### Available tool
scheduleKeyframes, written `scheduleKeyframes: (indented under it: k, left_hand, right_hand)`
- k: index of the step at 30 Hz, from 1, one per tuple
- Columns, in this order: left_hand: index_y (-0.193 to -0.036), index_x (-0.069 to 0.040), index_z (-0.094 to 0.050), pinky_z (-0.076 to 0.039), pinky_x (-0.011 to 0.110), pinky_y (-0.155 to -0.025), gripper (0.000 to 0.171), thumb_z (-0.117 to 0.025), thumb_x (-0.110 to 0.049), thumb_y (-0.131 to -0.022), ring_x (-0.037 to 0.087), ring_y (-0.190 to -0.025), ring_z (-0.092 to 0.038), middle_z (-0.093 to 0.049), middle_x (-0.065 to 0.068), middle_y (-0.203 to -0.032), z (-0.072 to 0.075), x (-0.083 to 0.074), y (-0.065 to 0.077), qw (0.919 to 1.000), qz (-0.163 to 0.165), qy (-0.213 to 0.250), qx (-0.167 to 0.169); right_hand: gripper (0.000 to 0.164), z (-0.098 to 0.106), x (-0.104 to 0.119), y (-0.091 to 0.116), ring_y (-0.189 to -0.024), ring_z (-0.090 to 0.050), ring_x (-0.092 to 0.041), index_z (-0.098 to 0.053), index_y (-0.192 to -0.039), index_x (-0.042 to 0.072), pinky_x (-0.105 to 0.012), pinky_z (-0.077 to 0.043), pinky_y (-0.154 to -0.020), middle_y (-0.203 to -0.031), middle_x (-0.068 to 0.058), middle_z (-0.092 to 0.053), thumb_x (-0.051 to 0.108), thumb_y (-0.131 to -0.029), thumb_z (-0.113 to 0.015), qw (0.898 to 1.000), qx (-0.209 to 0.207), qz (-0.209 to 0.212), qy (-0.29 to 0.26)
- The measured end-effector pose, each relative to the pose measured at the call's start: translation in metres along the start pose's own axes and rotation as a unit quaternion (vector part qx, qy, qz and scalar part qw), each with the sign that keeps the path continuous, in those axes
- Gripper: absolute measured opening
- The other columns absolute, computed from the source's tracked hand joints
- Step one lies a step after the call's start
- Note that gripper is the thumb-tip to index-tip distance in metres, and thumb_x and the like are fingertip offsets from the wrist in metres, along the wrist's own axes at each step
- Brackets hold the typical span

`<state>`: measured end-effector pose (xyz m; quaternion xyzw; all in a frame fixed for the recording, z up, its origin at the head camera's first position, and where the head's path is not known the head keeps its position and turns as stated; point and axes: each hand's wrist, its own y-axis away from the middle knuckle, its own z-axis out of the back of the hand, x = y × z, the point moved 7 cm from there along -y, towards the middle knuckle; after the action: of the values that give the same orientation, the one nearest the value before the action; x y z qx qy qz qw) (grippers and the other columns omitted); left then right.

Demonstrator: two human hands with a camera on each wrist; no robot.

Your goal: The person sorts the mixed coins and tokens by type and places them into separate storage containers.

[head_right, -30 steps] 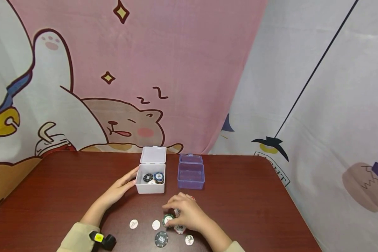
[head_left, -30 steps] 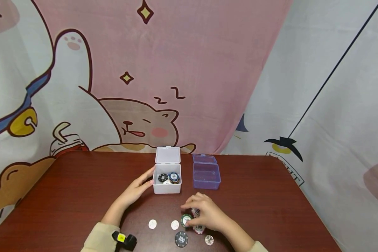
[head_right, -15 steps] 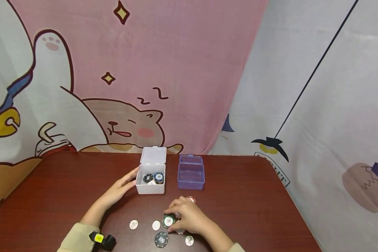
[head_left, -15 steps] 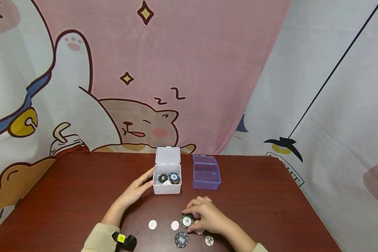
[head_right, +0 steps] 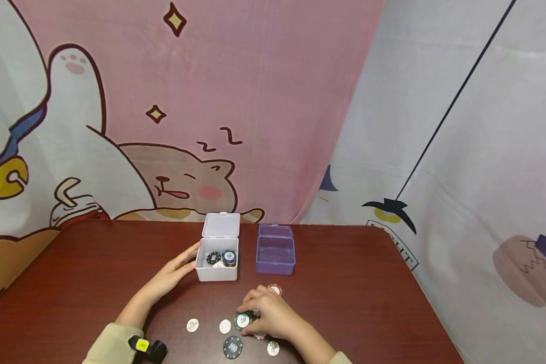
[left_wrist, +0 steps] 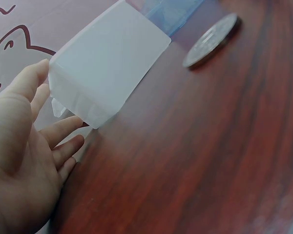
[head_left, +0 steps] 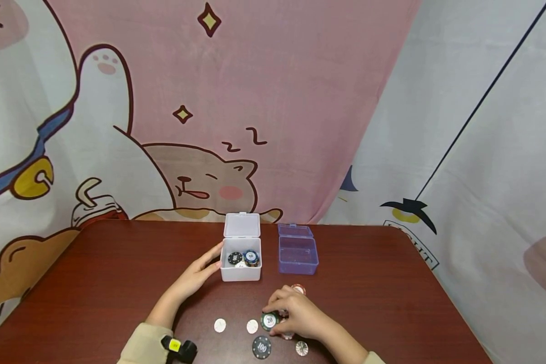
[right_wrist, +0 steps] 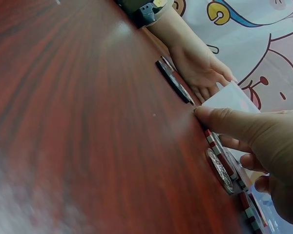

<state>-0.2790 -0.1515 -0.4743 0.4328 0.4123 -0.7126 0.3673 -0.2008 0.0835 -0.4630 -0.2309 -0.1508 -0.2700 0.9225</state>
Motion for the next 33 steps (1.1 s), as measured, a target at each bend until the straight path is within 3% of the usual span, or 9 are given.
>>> scheduleKeyframes:
  k: [17,33]
  left_hand:
    - [-0.149,-0.008,-0.033,-0.022,0.06,-0.104,0.053,-0.05,-0.004,-0.099,0.037,-0.134,-0.033,-0.041,0.022,-0.144,0.0,0.0,-0.001,1.0,-0.003,0.002,-0.001]
    - [-0.15,-0.006,-0.031,-0.024,0.06,-0.103,0.054,-0.05,-0.003,-0.098,0.037,-0.134,-0.032,-0.039,0.021,-0.145,-0.001,0.0,-0.001,1.0,0.002,-0.008,-0.005]
  right_hand:
    - [0.037,0.001,0.004,-0.006,-0.091,-0.048,-0.004,-0.076,-0.101,0.013,-0.016,-0.038,-0.081,-0.093,0.011,-0.06,0.018,-0.065,-0.084,1.0,-0.023,0.005,-0.022]
    - [0.035,0.019,0.002,-0.018,-0.09,-0.048,-0.005,-0.076,-0.102,0.012,-0.022,-0.042,-0.075,-0.099,0.012,-0.059,0.017,-0.068,-0.083,0.996,-0.056,-0.055,-0.047]
